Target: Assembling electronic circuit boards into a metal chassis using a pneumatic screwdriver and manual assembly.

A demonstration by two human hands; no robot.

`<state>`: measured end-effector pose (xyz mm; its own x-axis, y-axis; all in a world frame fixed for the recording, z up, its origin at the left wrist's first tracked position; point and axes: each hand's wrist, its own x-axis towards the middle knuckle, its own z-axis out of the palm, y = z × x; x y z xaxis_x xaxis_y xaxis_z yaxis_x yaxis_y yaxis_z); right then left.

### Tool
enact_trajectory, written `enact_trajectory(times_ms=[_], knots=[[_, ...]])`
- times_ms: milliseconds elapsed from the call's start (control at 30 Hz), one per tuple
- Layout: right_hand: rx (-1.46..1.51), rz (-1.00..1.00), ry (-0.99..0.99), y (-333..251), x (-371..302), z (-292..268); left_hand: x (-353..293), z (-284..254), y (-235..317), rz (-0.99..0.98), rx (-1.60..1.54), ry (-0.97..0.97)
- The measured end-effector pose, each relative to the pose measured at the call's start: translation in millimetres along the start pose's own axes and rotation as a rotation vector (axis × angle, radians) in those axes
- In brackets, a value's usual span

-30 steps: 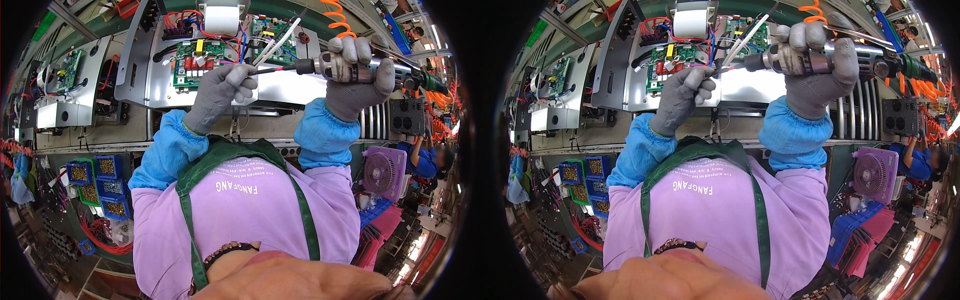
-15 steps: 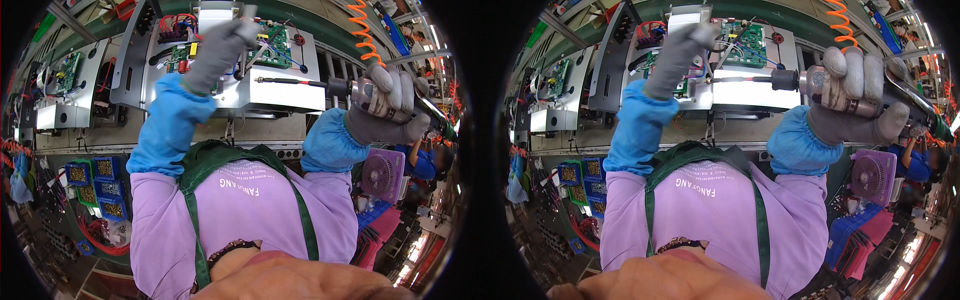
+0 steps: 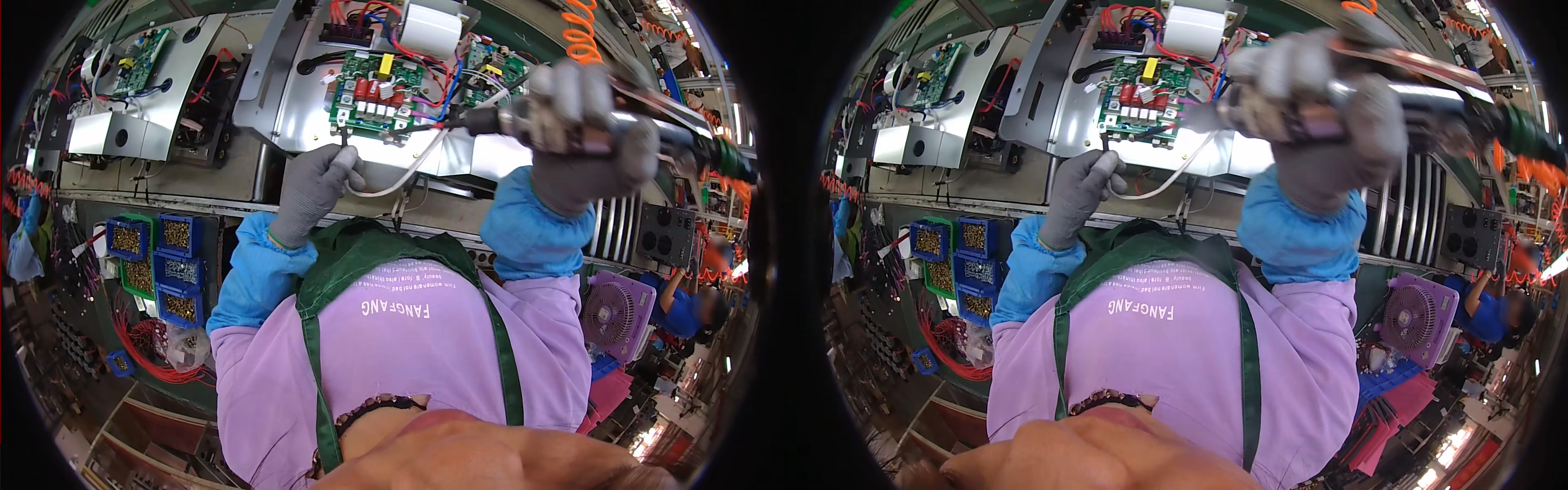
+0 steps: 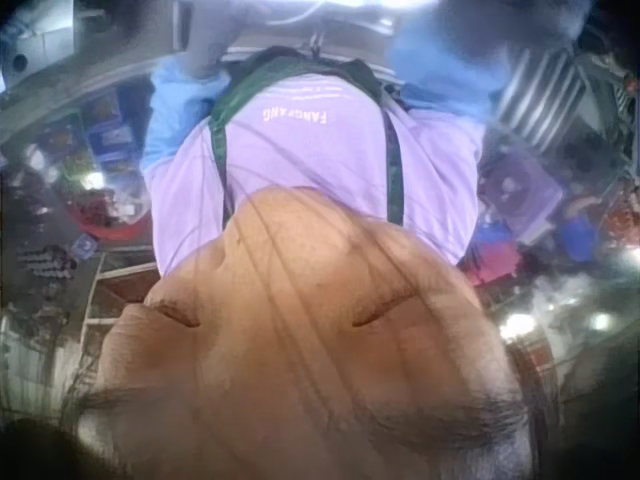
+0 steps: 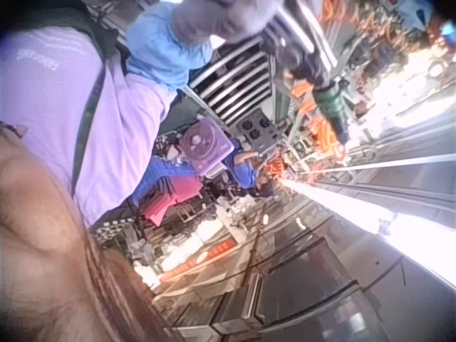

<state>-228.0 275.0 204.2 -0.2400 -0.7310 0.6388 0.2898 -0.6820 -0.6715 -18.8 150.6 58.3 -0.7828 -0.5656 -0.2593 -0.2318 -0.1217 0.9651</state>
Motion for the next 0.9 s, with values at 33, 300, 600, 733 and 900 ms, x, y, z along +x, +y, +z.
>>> enact_trajectory(times_ms=[33,300,600,733,900], knots=[[-0.122,-0.054,0.015,17,5,4,1,1,-2,-0.003,-0.006,-0.003],[-0.149,0.009,-0.048,87,22,17,8,-13,-16,-0.024,-0.154,-0.151],[-0.864,-0.025,-0.086,110,14,3,30,-18,-25,-0.116,-0.254,-0.258],[-0.581,0.208,0.126,122,24,10,36,-19,-29,-0.077,-0.174,-0.255],[-0.556,0.23,-0.011,130,45,18,40,-26,-28,-0.085,-0.16,-0.299]])
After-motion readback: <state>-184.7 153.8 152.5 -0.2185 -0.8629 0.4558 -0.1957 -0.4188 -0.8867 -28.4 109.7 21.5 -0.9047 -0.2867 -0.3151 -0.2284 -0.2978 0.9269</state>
